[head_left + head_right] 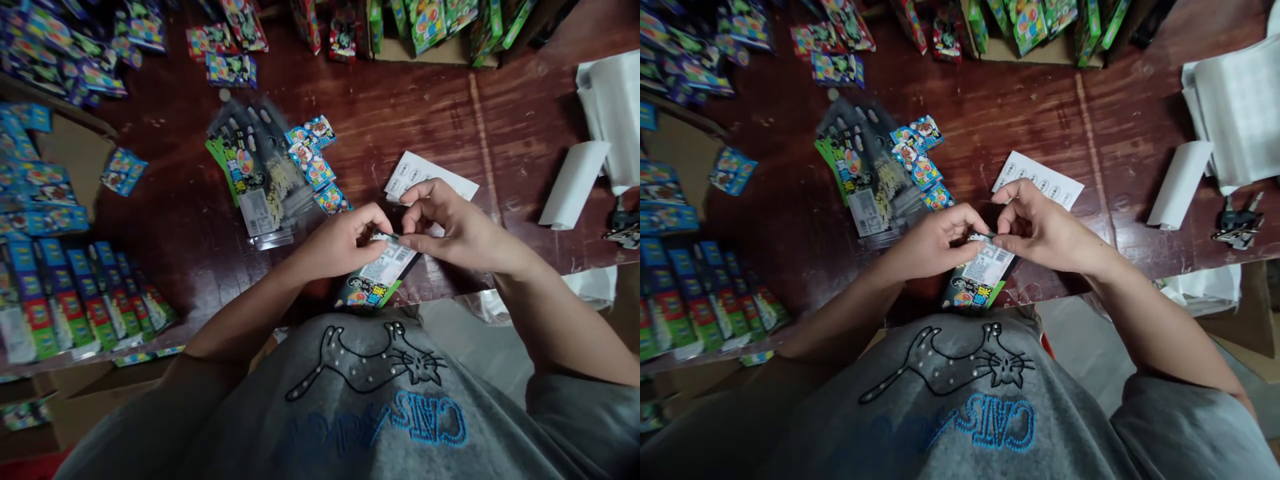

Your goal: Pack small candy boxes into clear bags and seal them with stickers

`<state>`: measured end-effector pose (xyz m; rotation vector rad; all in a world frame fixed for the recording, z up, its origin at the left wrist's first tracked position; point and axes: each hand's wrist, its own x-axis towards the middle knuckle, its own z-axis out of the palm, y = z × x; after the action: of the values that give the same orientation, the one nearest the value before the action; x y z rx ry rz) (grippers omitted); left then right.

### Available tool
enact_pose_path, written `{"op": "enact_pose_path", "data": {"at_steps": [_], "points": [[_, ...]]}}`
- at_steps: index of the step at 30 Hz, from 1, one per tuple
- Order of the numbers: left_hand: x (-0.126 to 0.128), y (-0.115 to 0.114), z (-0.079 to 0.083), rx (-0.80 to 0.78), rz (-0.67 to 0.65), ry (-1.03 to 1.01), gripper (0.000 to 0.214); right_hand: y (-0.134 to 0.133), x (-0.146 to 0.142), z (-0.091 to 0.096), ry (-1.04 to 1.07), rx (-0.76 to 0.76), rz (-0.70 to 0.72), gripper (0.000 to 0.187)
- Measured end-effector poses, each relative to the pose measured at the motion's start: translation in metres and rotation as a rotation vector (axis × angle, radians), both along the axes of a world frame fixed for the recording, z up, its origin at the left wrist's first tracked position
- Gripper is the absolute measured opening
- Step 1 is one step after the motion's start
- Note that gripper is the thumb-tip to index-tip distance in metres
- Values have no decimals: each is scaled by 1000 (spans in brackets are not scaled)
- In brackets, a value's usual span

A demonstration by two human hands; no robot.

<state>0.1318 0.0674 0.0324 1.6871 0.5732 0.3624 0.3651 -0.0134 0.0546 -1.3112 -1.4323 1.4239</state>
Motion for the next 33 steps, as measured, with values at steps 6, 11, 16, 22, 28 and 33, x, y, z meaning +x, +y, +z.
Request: {"op": "enact_pose_path", "data": {"at_steps": [6,11,16,22,28,33], "points": [[-16,-4,1,9,67,-43,13,-13,-22,0,-457,388,-84,63],[-35,-8,0,-39,120,-113,15,-21,-53,-4,-693,577,-97,68],[-84,-7,-4,-46,282,-166,28,-7,-76,-10,-561,508,22,85],[-172,-20,-11,22,1051,-508,45,1,-101,-43,-56,392,-145,91],[-178,-79,-34,-253,1065,-520,66,26,-134,-66,33,387,-321,78],[-173,-95,-45,-317,1103,-308,67,42,-137,-60,-7,494,-341,84]]}}
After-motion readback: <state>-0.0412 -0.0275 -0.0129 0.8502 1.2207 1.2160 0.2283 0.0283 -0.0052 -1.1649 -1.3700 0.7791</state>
